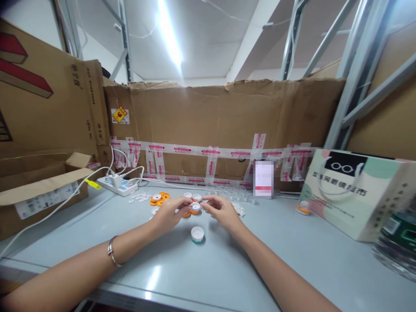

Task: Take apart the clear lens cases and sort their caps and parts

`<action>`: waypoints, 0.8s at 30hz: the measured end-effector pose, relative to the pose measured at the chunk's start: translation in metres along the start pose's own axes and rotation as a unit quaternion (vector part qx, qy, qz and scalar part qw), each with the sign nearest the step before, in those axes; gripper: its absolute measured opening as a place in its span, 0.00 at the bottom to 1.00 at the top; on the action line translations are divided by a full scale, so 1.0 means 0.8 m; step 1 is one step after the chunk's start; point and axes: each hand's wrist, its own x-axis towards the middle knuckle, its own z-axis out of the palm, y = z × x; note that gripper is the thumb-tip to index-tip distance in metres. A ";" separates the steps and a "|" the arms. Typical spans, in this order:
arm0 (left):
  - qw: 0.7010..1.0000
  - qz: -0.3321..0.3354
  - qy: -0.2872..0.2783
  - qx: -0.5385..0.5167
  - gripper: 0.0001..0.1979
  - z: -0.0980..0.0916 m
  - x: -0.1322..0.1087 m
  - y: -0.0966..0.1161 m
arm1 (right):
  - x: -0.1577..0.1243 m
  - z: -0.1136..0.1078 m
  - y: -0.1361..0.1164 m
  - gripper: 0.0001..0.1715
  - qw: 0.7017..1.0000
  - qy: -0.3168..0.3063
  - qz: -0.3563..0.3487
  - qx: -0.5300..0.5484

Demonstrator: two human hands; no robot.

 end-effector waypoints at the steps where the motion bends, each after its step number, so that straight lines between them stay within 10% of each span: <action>1: 1.000 -0.005 -0.010 -0.019 0.06 0.001 -0.001 0.001 | -0.004 0.008 -0.007 0.20 0.999 -0.029 -0.010 0.028; 6: 0.996 -0.029 -0.024 -0.084 0.11 0.007 -0.003 0.004 | -0.006 0.015 -0.016 0.15 0.999 -0.033 0.003 0.040; 12: 0.999 -0.018 -0.038 -0.021 0.15 -0.002 -0.003 -0.005 | 0.020 -0.079 0.013 0.11 0.984 0.125 0.070 -0.106; 21: 0.996 0.007 -0.071 0.044 0.10 -0.008 -0.004 0.000 | 0.013 -0.128 0.044 0.15 0.958 -0.022 0.199 -0.207; 24: 0.994 0.011 -0.104 0.027 0.10 -0.012 -0.002 0.003 | 0.014 -0.127 0.038 0.19 0.938 0.018 0.192 -0.290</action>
